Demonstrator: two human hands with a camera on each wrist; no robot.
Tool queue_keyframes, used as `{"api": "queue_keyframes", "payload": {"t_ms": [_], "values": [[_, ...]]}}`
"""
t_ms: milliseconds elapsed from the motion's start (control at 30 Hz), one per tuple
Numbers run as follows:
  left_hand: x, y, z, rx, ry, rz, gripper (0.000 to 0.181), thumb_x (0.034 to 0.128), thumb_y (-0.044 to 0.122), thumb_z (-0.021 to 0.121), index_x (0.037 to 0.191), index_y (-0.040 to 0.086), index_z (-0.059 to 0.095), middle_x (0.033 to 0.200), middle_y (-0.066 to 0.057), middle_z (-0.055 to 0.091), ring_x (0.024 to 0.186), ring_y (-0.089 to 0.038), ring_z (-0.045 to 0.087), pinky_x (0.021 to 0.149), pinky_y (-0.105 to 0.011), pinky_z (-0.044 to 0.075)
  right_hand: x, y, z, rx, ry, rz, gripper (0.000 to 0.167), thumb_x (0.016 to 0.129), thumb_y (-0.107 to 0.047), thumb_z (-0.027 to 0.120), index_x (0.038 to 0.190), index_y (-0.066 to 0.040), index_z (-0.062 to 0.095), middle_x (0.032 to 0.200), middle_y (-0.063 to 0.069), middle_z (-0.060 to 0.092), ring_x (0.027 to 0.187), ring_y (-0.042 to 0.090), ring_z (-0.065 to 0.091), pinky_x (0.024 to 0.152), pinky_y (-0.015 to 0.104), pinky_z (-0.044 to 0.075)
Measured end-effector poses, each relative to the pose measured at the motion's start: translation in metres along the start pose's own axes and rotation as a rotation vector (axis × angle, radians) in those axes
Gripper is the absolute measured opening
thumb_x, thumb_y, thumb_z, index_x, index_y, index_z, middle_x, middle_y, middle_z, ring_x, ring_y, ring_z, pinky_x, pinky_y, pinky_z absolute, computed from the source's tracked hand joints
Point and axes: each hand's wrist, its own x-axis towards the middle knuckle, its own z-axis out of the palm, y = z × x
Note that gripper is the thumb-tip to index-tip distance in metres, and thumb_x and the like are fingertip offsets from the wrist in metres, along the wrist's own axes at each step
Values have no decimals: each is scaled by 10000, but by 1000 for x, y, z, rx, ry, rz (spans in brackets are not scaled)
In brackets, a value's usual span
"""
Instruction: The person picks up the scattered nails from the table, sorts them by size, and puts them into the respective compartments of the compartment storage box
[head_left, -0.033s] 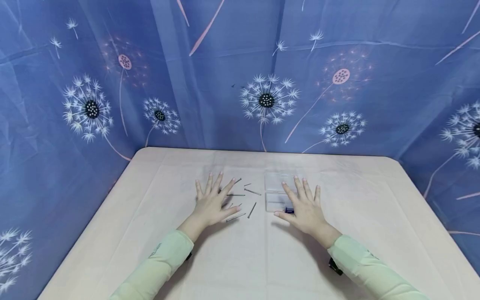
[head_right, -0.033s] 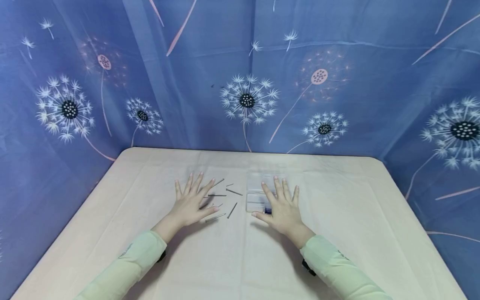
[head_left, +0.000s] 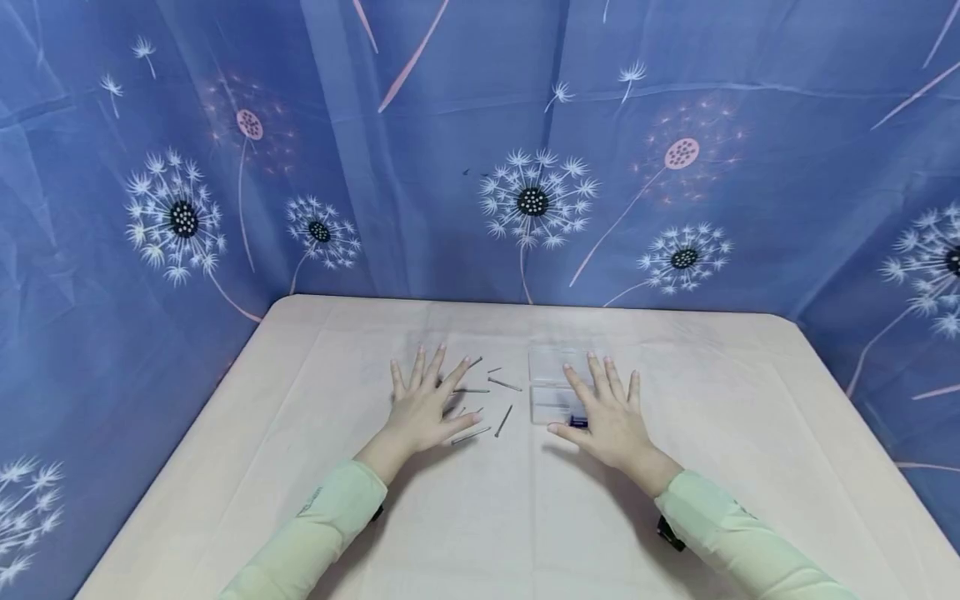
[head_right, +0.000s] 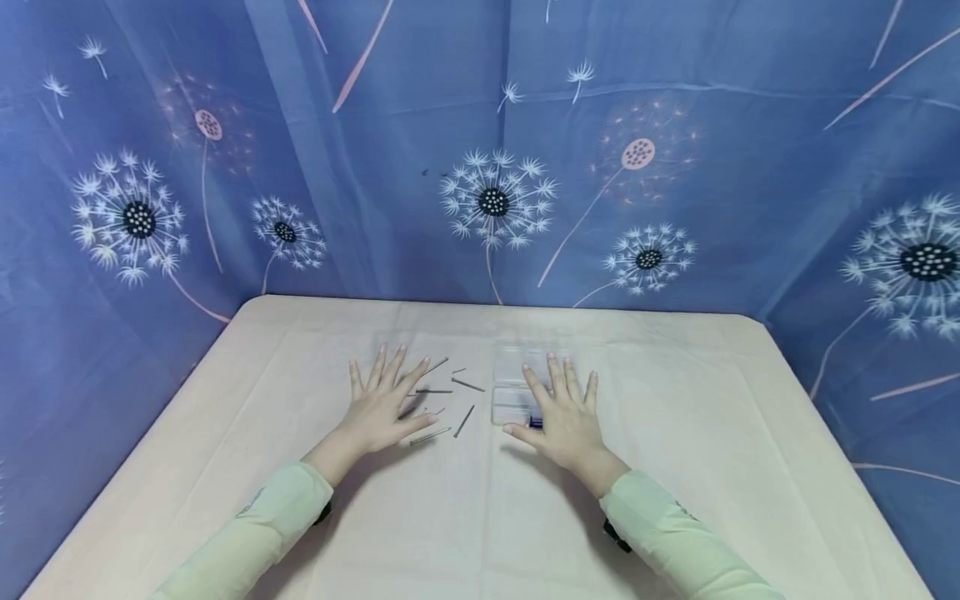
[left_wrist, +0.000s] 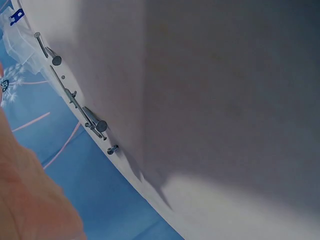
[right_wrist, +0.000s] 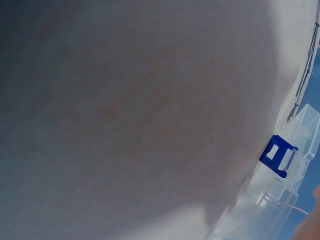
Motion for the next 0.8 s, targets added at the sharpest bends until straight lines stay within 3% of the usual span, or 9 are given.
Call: {"api": "queue_keyframes", "payload": {"t_ms": [233,433,700,800], "values": [[-2,1,-4,-19,13,12,836,838,681,497,1516,284,210,1593,-103,16,1439,-418,-22,1048,-722,-79,-1,1,-3,-2,45,-17,879,797,-625,598,1477,-139,326,1539,256,176,1405,474,145,1088,689,57],[0,-10,-7,-108,28,21,815,870,596,530,1519,219,215,1586,-143,72,1442,-422,58,1073,-711,0,-1,5,-8,93,86,-7,858,812,-541,632,1473,-99,312,1535,271,154,1400,479,137,1102,659,100],[0,-22,-20,-131,79,63,836,857,490,619,1507,128,238,1537,-237,202,1396,-453,211,1069,-660,227,2,17,-25,256,144,46,728,826,-351,680,1398,-11,384,1458,335,265,1318,526,262,1019,718,212],[2,-23,-30,-153,95,47,818,845,422,659,1487,95,272,1495,-263,277,1362,-448,289,1030,-641,317,3,24,-34,277,141,83,673,837,-313,667,1361,24,412,1438,351,283,1292,536,284,1010,711,240]]}}
